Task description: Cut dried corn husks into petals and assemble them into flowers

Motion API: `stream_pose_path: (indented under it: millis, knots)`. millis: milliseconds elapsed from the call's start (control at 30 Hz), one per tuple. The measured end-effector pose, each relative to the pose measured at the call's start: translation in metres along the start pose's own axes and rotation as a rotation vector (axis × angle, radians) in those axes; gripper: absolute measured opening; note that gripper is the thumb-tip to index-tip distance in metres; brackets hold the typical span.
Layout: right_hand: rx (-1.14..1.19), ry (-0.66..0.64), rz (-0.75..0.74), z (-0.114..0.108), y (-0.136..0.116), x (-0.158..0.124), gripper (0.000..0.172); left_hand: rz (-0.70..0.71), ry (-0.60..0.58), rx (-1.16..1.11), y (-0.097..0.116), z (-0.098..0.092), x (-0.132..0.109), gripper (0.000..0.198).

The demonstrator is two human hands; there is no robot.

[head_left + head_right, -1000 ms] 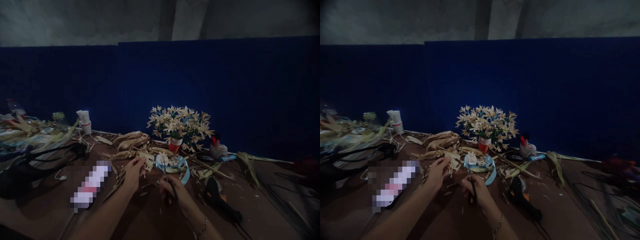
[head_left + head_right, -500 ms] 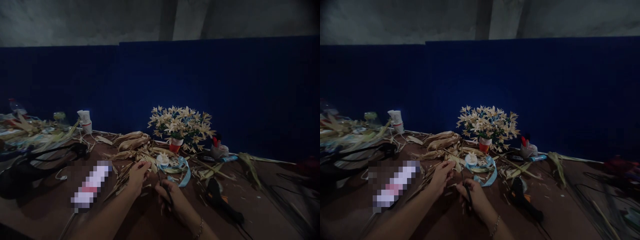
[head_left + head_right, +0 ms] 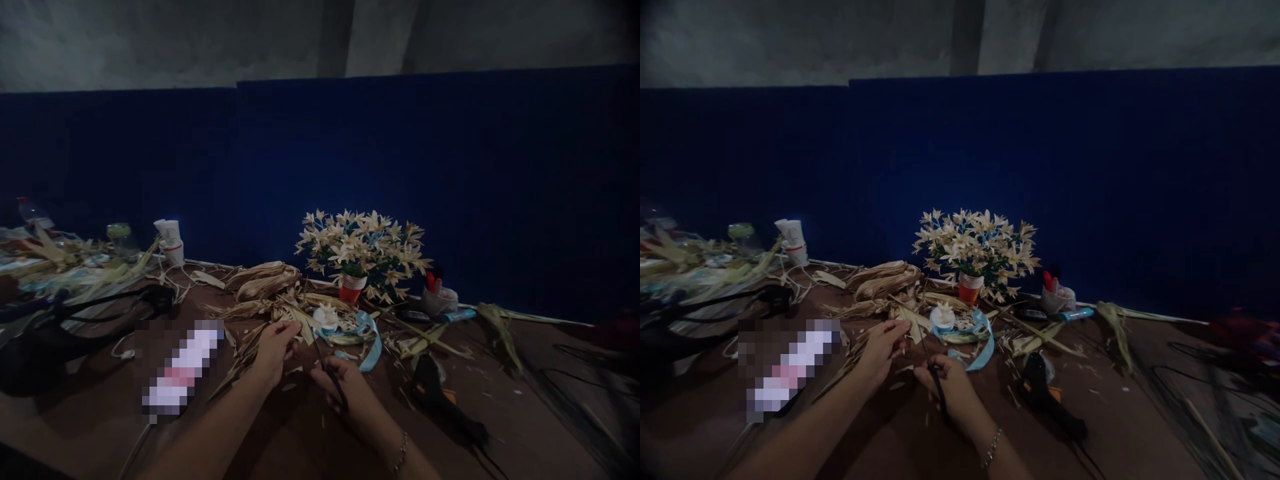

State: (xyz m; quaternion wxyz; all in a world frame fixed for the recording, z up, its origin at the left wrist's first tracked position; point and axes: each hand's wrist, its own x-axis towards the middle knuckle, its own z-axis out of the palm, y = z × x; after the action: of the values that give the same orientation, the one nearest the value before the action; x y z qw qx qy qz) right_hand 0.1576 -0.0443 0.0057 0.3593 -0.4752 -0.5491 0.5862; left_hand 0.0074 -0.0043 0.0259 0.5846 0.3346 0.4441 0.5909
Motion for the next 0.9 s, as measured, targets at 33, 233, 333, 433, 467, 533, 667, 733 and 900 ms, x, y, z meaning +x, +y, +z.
stream_pose_path:
  millis: [33, 233, 333, 433, 467, 533, 667, 733, 900]
  knots:
    - [-0.010, -0.002, 0.000, -0.001, 0.001, 0.000, 0.032, -0.003, 0.000, 0.013, 0.000, -0.001, 0.001, 0.030]
    - [-0.043, -0.011, -0.007, -0.003, 0.001, 0.000, 0.030, -0.047, 0.014, 0.082, 0.002, -0.003, 0.002, 0.029]
    - [-0.050, -0.030, 0.008, -0.004, -0.002, -0.002, 0.030, -0.038, 0.006, 0.103, 0.003, -0.004, 0.002, 0.030]
    - [-0.048, -0.041, 0.000, -0.006, -0.002, -0.003, 0.030, -0.010, -0.018, 0.152, 0.002, -0.006, 0.005, 0.030]
    - [-0.050, -0.045, -0.004, -0.006, -0.002, -0.003, 0.030, 0.004, -0.028, 0.175, 0.002, -0.006, 0.005, 0.030]
    - [-0.054, -0.050, -0.002, -0.008, -0.002, -0.003, 0.030, 0.038, -0.058, 0.222, 0.003, -0.007, 0.006, 0.029]
    - [-0.057, -0.067, 0.020, -0.012, -0.004, -0.003, 0.032, 0.057, -0.136, 0.298, 0.007, -0.008, 0.006, 0.025]
    - [-0.075, -0.074, 0.023, -0.014, -0.006, -0.003, 0.031, 0.066, -0.160, 0.338, 0.008, -0.009, 0.007, 0.023]
    - [-0.101, -0.083, 0.061, -0.015, -0.009, -0.005, 0.028, 0.116, -0.178, 0.400, 0.006, -0.012, 0.011, 0.023]
